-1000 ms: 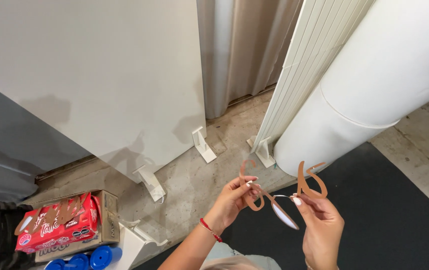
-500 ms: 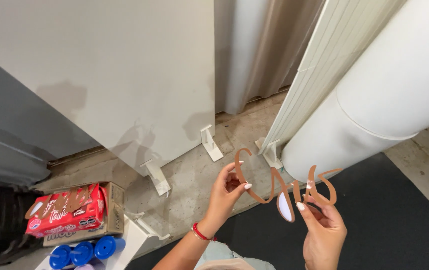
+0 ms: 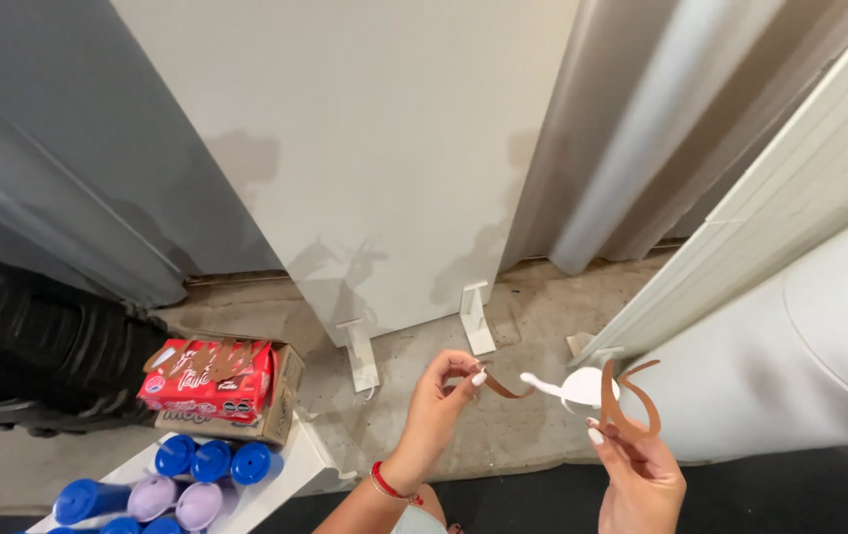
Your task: The person applies brown cursive letter stickers to a white vertical panel, spelling out 'Gus' and then adding a 'V'. They peel backing from each letter and press it onto the surface. The person handles a red box of letters and a tray of purple and blue plastic cups nearby.
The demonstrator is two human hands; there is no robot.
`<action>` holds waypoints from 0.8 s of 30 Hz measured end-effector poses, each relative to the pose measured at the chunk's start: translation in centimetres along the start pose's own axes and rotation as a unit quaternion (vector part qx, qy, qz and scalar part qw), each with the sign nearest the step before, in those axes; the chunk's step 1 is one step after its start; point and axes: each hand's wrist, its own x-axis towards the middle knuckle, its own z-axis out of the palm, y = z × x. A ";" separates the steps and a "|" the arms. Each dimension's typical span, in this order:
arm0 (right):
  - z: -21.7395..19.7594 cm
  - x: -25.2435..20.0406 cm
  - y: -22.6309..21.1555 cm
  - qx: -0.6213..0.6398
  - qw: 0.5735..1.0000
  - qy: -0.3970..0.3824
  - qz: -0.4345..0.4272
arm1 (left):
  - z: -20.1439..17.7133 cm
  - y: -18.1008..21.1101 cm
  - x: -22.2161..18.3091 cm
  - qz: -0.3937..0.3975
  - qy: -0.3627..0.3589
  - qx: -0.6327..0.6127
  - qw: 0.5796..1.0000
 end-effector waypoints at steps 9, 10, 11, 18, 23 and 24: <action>9.2 2.1 -0.2 0.019 0.988 -0.132 0.083 | -6.0 4.8 1.4 -0.016 0.144 0.012 0.989; 10.3 2.2 -0.5 0.018 0.987 -0.135 0.084 | -6.5 4.9 1.7 -0.016 0.148 0.012 0.989; 11.5 2.3 -0.8 0.012 0.986 -0.148 0.082 | -7.0 5.0 2.0 -0.025 0.156 -0.009 0.987; 18.6 4.3 0.0 0.014 0.979 -0.179 0.098 | -10.4 6.9 5.6 0.041 0.206 0.011 0.978; 21.9 6.0 1.9 0.021 0.977 -0.189 0.098 | -12.4 8.0 8.0 0.007 0.267 -0.005 0.964; 22.6 6.1 2.3 0.022 0.975 -0.202 0.088 | -12.9 8.1 8.5 0.021 0.277 -0.009 0.961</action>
